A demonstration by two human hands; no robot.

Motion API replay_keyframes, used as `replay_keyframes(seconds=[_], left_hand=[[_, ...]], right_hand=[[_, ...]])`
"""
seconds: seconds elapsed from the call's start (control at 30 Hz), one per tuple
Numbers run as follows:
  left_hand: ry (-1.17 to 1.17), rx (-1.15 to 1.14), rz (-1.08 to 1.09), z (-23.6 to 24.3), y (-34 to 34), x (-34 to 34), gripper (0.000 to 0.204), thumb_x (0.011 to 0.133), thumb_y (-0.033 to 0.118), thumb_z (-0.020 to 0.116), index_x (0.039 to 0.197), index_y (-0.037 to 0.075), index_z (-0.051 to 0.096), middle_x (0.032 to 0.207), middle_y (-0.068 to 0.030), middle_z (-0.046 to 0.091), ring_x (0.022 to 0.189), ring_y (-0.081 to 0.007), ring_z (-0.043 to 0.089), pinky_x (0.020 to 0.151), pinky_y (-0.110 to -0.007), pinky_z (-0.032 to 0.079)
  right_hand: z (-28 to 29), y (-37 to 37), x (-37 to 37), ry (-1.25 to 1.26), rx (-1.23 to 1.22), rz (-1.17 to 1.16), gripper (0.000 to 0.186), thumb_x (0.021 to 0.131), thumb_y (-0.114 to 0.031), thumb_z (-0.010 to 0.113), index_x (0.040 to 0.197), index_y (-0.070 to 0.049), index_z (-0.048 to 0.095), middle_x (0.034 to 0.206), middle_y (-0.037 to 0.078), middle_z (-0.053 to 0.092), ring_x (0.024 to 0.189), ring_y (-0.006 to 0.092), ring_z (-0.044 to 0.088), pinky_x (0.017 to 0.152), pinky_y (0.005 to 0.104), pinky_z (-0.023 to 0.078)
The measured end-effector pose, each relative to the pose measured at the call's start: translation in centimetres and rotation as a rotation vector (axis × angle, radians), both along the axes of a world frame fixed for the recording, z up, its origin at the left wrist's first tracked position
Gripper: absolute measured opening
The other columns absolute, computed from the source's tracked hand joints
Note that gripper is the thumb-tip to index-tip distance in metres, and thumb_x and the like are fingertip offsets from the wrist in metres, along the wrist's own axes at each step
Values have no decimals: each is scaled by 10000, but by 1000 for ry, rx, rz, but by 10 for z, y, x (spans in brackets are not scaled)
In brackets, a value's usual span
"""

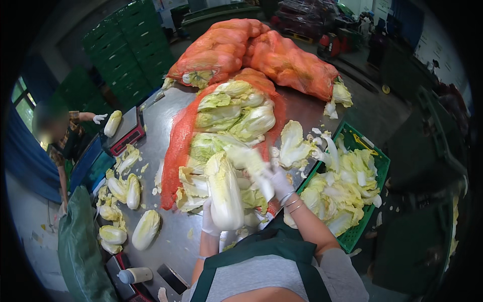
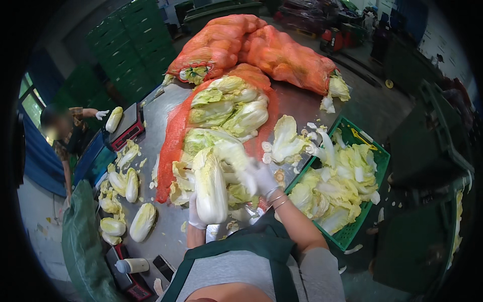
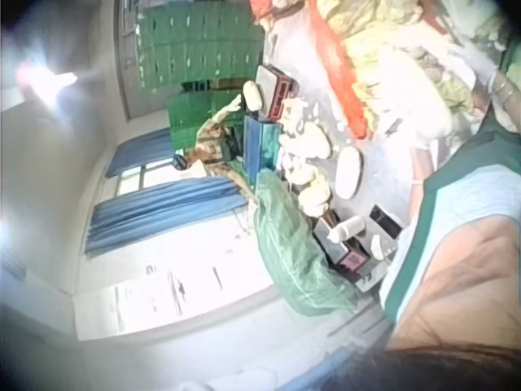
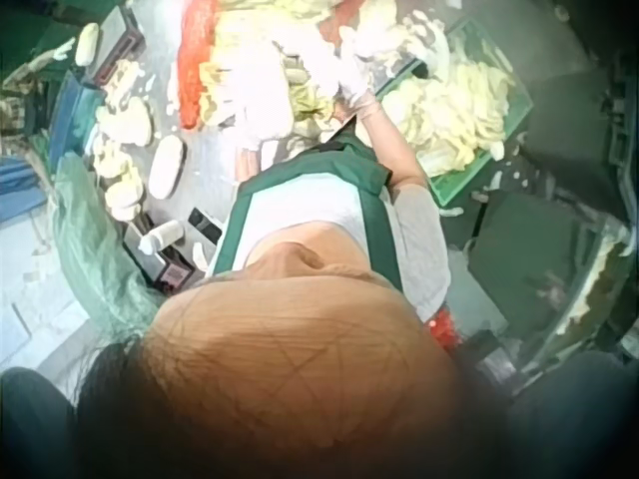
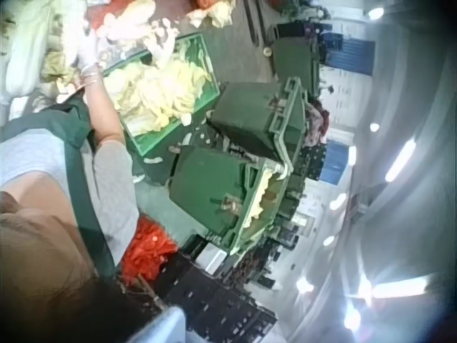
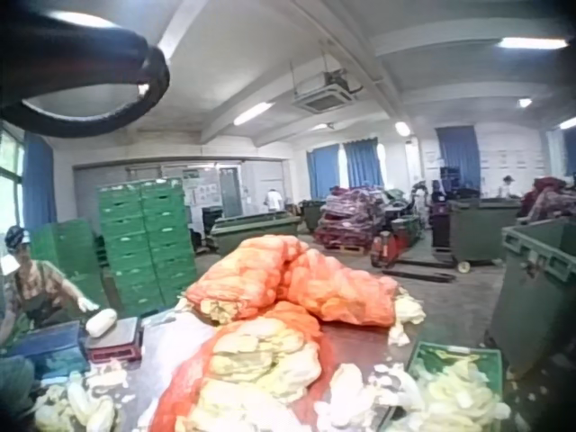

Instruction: The person repeatedly cuts napa cabbage halves on a stainless steel table using a knife, placing trimmed pieces into a green crate. A coworker in the background also handles cabbage and uses a scale.

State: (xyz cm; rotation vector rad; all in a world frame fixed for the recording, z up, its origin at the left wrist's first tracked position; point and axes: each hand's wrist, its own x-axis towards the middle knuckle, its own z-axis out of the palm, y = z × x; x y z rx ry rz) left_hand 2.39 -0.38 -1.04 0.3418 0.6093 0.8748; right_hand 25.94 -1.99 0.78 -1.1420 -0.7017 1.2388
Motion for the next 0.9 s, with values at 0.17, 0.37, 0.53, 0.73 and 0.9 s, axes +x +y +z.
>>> replay_keyframes(seconds=[0.17,0.37,0.53,0.73,0.9], left_hand=[[-224,-50,29,-1,2,-1,490,851,364,449,1222,45,476,1137,-128,566,992,-264,571,870,-405,467],[-162,134,88,-7,-4,-4,632,847,446,508,1320,55,361,1274,-134,466,1140,-288,475,975,-417,384],[113,305,111,-11,-8,-14,648,882,469,454,1357,59,291,1319,-146,421,1187,-298,435,1001,-418,364],[-118,190,52,-9,-5,-14,625,882,486,444,1323,52,359,1277,-131,465,1165,-281,456,984,-398,378],[-332,223,-203,-22,3,-28,544,918,454,362,1315,82,386,1259,-123,488,1108,-332,504,921,-473,432]], right_hand=[[17,-12,30,-1175,-236,-47,401,838,-345,591,1101,-43,589,956,151,630,851,211,614,762,301,469],[-8,-35,-54,-597,204,270,452,795,-298,649,1165,-54,555,963,131,638,839,176,615,722,284,490],[-2,-38,-73,-597,148,316,536,786,-245,615,1250,-37,444,955,155,636,818,200,630,753,308,488],[12,-41,-71,-667,58,204,555,766,-165,589,1276,-39,413,950,150,632,831,196,620,728,303,492],[12,-22,0,-216,14,-17,393,863,-113,516,1241,-36,444,1023,97,584,820,144,589,708,269,489]])
